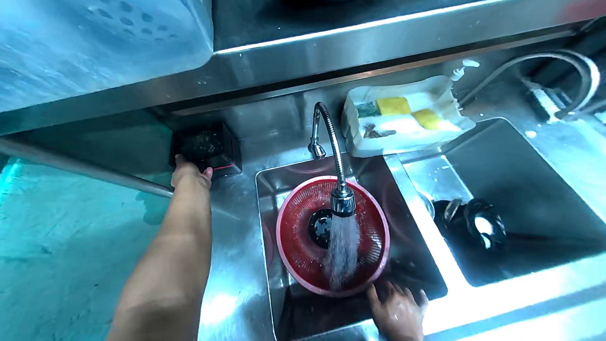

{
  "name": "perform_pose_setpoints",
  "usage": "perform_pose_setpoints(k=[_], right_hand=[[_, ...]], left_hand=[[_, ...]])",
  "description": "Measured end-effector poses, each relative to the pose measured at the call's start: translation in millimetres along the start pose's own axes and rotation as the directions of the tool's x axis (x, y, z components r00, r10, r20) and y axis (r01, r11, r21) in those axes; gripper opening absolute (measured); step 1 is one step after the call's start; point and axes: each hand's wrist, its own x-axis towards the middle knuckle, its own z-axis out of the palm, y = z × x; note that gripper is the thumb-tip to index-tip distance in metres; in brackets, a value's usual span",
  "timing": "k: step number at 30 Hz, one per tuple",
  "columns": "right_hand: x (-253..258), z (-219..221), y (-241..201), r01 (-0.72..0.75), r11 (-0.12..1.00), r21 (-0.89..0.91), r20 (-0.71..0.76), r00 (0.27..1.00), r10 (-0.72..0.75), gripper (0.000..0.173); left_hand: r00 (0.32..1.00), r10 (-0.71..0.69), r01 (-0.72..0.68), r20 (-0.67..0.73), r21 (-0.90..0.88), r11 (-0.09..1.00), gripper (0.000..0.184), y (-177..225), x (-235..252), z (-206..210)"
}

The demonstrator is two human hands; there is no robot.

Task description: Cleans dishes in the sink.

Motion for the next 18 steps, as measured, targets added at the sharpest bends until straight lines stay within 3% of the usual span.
perform_pose_setpoints(k=[7, 11, 15, 18], right_hand=[[1, 1, 0, 0.006, 1.0, -0.023, 0.004, 1.0, -0.006, 0.07], [1, 2, 0, 0.023, 0.999, -0.048, 0.038, 0.999, -0.022, 0.071], [2, 3, 1, 0.072, 0.997, -0.04, 0.061, 0.996, -0.07, 0.069], [1, 10, 8, 0.153, 0.988, -0.01, 0.0, 0.988, -0.153, 0.064]], left_hand=[[0.996, -0.049, 0.049, 0.07, -0.005, 0.999, 0.081, -6, -2, -11], [0.984, 0.058, -0.085, 0.166, 0.161, 0.983, 0.077, -34, -48, -47], [0.892, 0.225, -0.351, 0.391, 0.287, 0.891, 0.05, -114, -138, -158], [0.866, 0.308, -0.465, 0.393, 0.411, 0.784, 0.039, -184, -214, -280]])
